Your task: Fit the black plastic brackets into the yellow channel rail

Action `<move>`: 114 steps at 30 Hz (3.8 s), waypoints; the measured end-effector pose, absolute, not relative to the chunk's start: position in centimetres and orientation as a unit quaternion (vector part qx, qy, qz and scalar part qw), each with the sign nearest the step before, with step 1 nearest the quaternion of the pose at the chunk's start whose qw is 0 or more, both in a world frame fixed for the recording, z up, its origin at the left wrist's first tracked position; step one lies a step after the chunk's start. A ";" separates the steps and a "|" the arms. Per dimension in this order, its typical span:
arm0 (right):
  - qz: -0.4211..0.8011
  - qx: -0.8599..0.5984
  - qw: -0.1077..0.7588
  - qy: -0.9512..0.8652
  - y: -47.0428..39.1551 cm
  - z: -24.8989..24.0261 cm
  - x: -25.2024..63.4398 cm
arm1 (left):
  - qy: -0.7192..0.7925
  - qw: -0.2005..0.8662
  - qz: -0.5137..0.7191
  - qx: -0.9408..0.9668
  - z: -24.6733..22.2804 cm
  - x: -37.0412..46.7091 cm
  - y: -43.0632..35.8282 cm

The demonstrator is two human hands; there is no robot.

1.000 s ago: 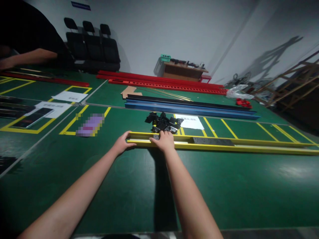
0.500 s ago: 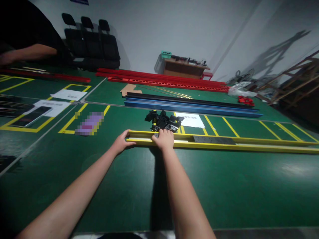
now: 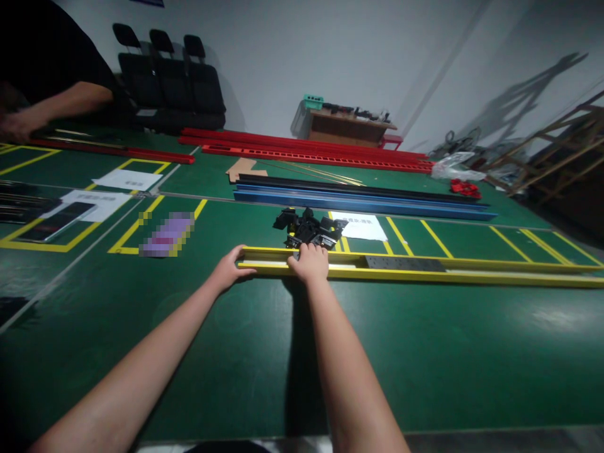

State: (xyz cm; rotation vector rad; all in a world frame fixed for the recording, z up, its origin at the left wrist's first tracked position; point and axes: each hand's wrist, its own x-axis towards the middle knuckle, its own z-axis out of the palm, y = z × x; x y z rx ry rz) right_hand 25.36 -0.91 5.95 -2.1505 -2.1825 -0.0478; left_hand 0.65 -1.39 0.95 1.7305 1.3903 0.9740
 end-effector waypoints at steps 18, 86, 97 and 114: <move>-0.018 -0.695 0.039 -0.718 -0.8 5.8 25.5 | 0.536 0.350 0.378 0.669 0.8 0.6 -1.4; -0.038 -0.698 0.041 -0.714 -1.0 5.4 27.9 | 0.525 0.354 0.386 0.670 0.7 0.5 -1.3; -0.043 -0.696 0.035 -0.716 -0.8 5.2 27.9 | 0.533 0.342 0.381 0.674 0.4 0.5 -1.2; -0.033 -0.722 0.039 -0.690 -0.7 5.4 30.3 | 0.529 0.353 0.383 0.670 0.4 0.3 -1.2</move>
